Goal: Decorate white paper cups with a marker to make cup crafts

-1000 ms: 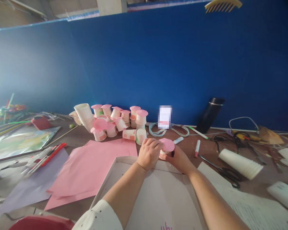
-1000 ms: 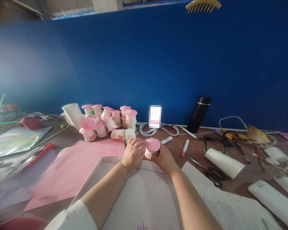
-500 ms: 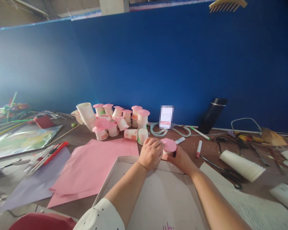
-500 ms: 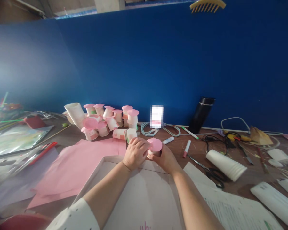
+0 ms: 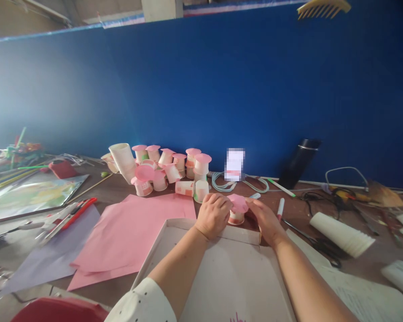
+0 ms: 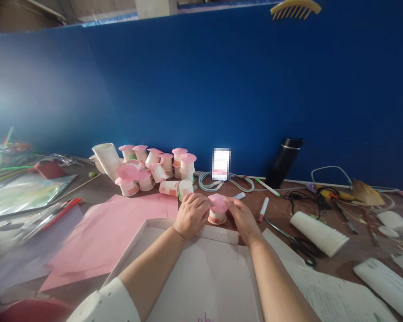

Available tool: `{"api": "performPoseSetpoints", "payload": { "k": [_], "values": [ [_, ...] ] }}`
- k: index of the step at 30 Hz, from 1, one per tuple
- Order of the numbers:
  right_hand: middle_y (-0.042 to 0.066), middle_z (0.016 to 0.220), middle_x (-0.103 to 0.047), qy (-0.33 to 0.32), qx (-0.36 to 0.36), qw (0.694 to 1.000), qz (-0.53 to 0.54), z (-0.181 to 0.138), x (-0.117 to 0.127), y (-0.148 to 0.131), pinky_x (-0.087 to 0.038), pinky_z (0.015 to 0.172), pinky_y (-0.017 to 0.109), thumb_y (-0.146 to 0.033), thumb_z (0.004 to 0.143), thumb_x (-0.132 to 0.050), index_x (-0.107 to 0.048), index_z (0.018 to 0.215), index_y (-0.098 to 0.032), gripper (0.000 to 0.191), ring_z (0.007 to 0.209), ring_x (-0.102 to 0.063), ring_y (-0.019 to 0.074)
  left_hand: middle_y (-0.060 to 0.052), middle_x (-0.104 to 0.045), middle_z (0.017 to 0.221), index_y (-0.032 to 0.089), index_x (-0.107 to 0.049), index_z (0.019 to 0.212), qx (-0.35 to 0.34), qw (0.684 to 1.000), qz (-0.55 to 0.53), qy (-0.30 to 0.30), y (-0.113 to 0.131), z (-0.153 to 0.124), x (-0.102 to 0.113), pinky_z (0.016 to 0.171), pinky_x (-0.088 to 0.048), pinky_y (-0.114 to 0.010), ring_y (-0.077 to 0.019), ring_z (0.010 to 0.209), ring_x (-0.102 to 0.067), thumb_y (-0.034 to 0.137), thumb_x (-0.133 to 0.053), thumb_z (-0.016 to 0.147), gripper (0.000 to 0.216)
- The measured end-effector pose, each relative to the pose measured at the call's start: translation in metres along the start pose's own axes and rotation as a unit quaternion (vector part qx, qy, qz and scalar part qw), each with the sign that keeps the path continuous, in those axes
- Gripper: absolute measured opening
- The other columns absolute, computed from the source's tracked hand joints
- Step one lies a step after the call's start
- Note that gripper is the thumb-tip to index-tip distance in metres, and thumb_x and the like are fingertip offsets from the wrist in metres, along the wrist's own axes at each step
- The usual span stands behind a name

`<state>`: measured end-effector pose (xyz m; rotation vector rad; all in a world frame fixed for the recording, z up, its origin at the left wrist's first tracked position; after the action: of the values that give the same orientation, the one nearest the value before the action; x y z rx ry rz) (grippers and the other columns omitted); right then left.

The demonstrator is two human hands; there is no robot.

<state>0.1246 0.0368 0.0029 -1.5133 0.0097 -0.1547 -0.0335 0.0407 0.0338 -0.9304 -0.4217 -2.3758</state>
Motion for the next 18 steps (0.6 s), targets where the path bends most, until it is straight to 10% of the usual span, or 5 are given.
{"api": "performPoseSetpoints", "payload": {
  "k": [13, 18],
  "values": [
    [-0.004, 0.059, -0.055, 0.067, -0.103, 0.991, 0.05, 0.008, 0.006, 0.031, -0.042, 0.049, 0.024, -0.052, 0.069, -0.069, -0.063, 0.108, -0.023, 0.049, 0.054, -0.051, 0.0132, -0.009, -0.062, 0.104, 0.017, -0.059, 0.106, 0.025, 0.995, -0.094, -0.005, 0.0, 0.002, 0.007, 0.089, -0.039, -0.04, -0.0238, 0.099, -0.051, 0.01, -0.05, 0.067, 0.04],
    [-0.001, 0.069, -0.062, 0.086, -0.08, 0.993, 0.017, 0.008, 0.009, 0.024, -0.039, 0.052, 0.024, -0.053, 0.068, -0.07, -0.066, 0.103, -0.02, 0.048, 0.057, -0.051, 0.0119, -0.007, -0.062, 0.095, 0.018, -0.056, 0.109, 0.275, 0.935, -0.196, 0.105, -0.043, -0.01, 0.001, 0.083, -0.044, -0.032, -0.0186, 0.09, -0.056, 0.016, -0.043, 0.08, 0.032]
  ]
}}
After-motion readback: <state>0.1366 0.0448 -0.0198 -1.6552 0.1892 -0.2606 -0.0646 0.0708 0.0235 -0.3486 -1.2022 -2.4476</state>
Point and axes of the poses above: each hand's wrist, its own z-axis towards the middle knuckle, its own x-axis out of the back of the hand, y = z × x, the point moved 6 cm from there along z, towards the middle knuckle
